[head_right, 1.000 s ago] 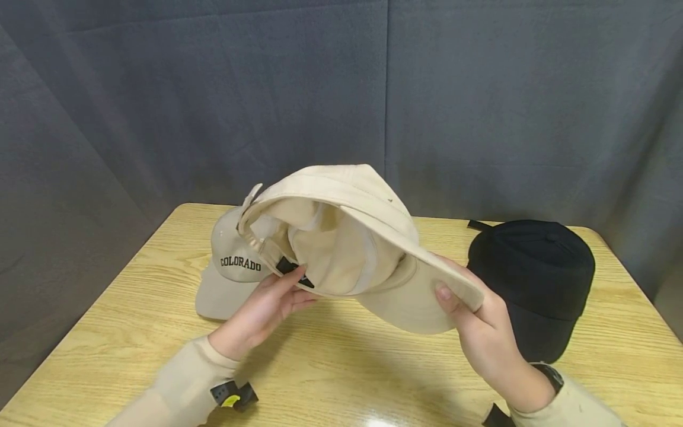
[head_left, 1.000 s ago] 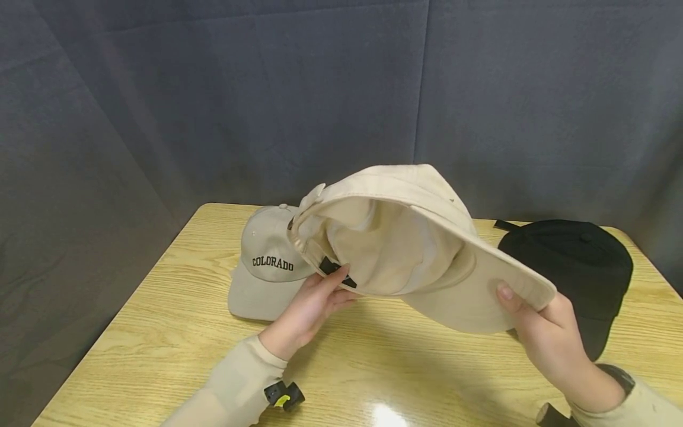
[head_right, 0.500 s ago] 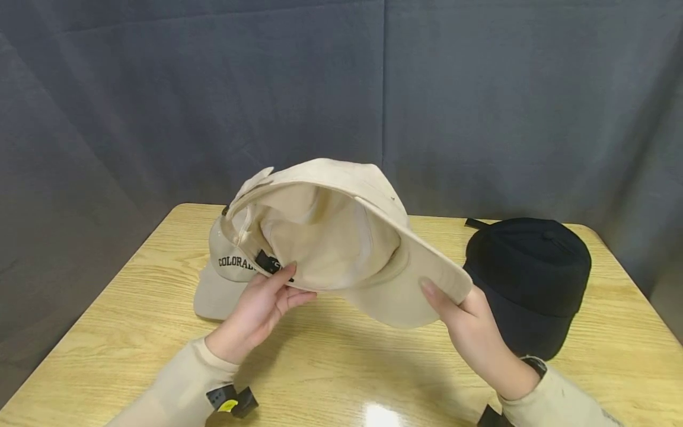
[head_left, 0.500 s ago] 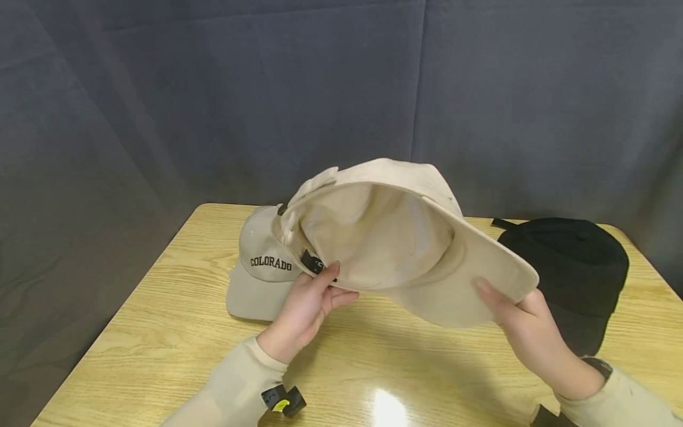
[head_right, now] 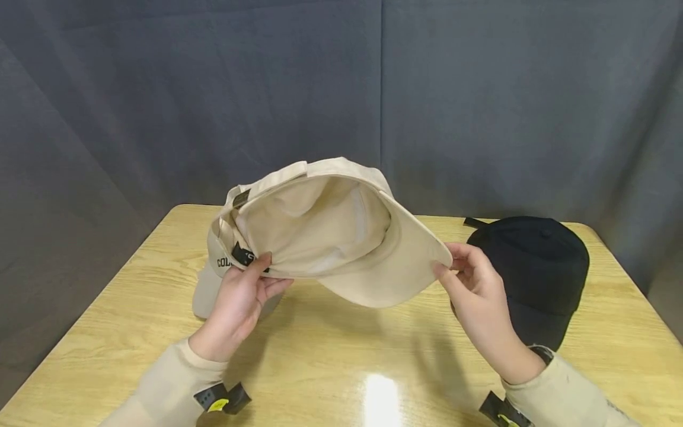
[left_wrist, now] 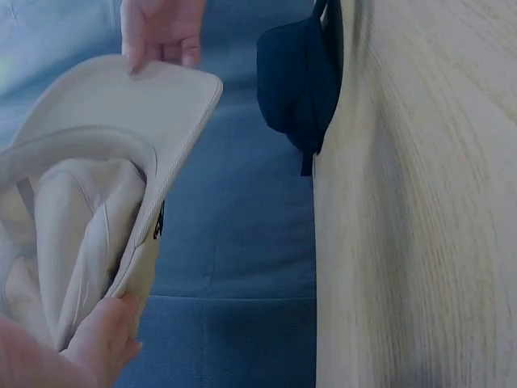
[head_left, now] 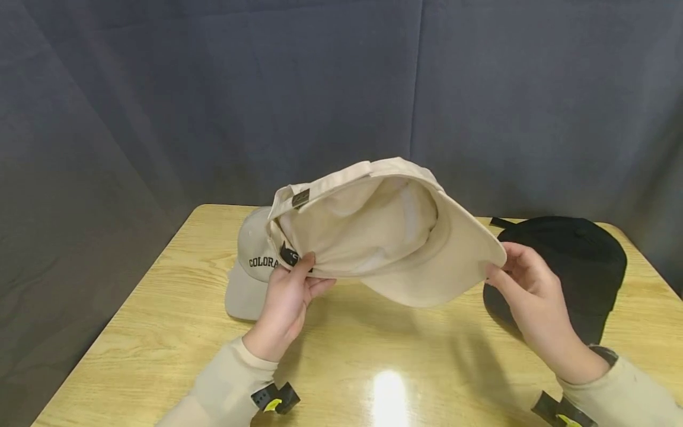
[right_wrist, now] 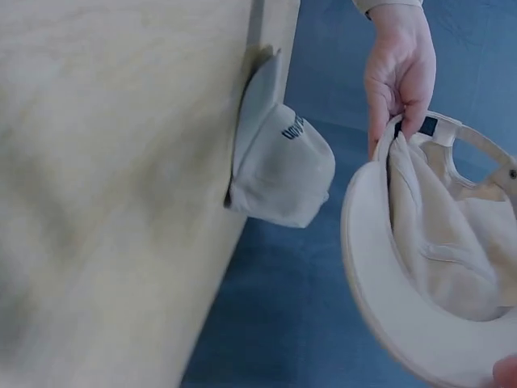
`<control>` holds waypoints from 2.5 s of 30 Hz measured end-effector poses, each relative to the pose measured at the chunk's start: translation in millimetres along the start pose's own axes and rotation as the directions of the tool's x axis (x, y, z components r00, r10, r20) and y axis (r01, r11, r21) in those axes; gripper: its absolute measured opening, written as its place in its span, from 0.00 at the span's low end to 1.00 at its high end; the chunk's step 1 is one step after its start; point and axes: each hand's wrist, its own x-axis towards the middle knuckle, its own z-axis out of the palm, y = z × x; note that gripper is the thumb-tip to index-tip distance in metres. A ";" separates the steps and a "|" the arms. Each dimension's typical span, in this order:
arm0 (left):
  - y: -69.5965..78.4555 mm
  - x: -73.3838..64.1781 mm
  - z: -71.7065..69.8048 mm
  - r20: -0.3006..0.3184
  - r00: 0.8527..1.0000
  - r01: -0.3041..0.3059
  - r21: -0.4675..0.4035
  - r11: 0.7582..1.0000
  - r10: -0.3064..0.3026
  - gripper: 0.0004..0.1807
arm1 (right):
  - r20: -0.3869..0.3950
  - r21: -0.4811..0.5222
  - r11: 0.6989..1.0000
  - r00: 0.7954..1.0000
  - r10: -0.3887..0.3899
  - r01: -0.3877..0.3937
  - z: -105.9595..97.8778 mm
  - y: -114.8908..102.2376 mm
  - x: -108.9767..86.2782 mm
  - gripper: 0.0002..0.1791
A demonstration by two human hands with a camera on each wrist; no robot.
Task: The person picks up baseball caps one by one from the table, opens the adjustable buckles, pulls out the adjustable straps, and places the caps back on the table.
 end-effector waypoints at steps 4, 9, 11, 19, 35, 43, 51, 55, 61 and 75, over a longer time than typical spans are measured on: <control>-0.1 -0.8 2.1 -0.028 1.000 -0.011 -0.002 1.000 0.011 0.16 | -0.097 -0.032 0.976 0.972 -0.216 0.214 3.9 -4.0 2.5 0.15; -0.5 -3.7 4.4 -0.042 0.998 -0.041 0.039 0.998 0.042 0.17 | -0.025 -0.320 0.817 0.858 -0.513 0.480 15.7 -13.7 11.8 0.27; -0.1 -5.3 5.5 -0.045 0.998 -0.048 0.068 0.997 0.051 0.17 | 0.029 -0.431 0.727 0.813 -0.581 0.535 20.8 -18.6 18.8 0.34; 1.9 -6.1 13.1 -0.041 0.997 -0.059 0.137 0.989 0.066 0.18 | 0.281 -0.548 0.576 0.782 -0.556 0.607 39.8 -34.8 46.2 0.35; 5.8 -5.0 14.2 -0.068 0.996 -0.046 0.187 0.981 0.059 0.16 | 0.300 -0.695 0.452 0.797 -0.523 0.559 55.3 -45.4 68.1 0.22; 4.3 -9.8 15.3 -0.073 0.996 -0.046 0.175 0.984 0.059 0.16 | 0.310 -0.700 0.444 0.798 -0.517 0.560 58.2 -49.4 65.5 0.20; 5.8 -15.8 22.3 -0.060 0.995 -0.062 0.208 0.976 0.076 0.16 | 0.353 -0.620 0.442 0.733 -0.581 0.648 63.1 -51.5 67.5 0.22; 6.9 -17.9 27.0 -0.049 0.996 -0.066 0.225 0.972 0.079 0.16 | 0.382 -0.619 0.432 0.732 -0.564 0.656 62.1 -51.4 67.1 0.27; 7.1 -22.1 30.6 0.006 0.997 -0.080 0.279 0.957 0.082 0.15 | 0.397 -0.652 0.458 0.786 -0.474 0.605 60.2 -55.2 67.6 0.27; 6.4 -16.9 19.6 0.169 0.964 -0.261 0.485 0.835 0.203 0.22 | 0.308 -0.684 0.626 0.927 -0.215 0.373 50.1 -72.5 76.2 0.12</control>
